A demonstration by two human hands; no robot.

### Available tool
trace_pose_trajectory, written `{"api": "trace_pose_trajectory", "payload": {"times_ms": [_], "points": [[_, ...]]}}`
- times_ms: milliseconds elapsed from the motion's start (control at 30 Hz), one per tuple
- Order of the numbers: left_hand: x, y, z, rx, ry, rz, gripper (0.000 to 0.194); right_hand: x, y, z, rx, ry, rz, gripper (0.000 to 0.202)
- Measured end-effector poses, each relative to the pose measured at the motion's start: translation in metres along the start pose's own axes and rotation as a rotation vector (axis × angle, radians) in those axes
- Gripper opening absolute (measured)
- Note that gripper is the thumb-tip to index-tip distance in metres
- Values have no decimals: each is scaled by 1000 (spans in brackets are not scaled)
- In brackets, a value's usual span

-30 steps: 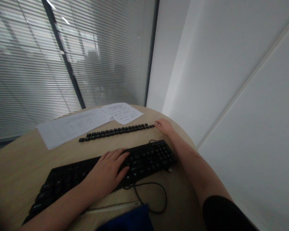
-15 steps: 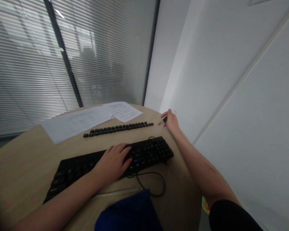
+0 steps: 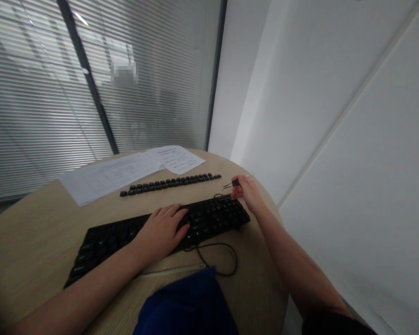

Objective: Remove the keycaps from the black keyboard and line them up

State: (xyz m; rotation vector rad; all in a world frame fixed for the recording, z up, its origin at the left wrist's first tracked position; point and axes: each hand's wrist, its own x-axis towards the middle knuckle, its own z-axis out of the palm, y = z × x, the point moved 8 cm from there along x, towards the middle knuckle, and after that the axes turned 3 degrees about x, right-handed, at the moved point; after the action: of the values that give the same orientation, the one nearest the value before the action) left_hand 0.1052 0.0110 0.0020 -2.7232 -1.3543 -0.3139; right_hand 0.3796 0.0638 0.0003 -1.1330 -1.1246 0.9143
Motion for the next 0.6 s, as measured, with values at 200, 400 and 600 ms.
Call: {"api": "trace_pose_trajectory", "payload": {"times_ms": [200, 400, 600], "points": [[1, -1, 1, -4, -10, -6, 48, 7, 4, -12, -310, 52, -124, 45], [1, 0, 0, 0, -19, -1, 47, -1, -1, 4, -653, -29, -185, 33], [1, 0, 0, -3, -12, 6, 48, -2, -8, 10, -772, -23, -246, 28]]}}
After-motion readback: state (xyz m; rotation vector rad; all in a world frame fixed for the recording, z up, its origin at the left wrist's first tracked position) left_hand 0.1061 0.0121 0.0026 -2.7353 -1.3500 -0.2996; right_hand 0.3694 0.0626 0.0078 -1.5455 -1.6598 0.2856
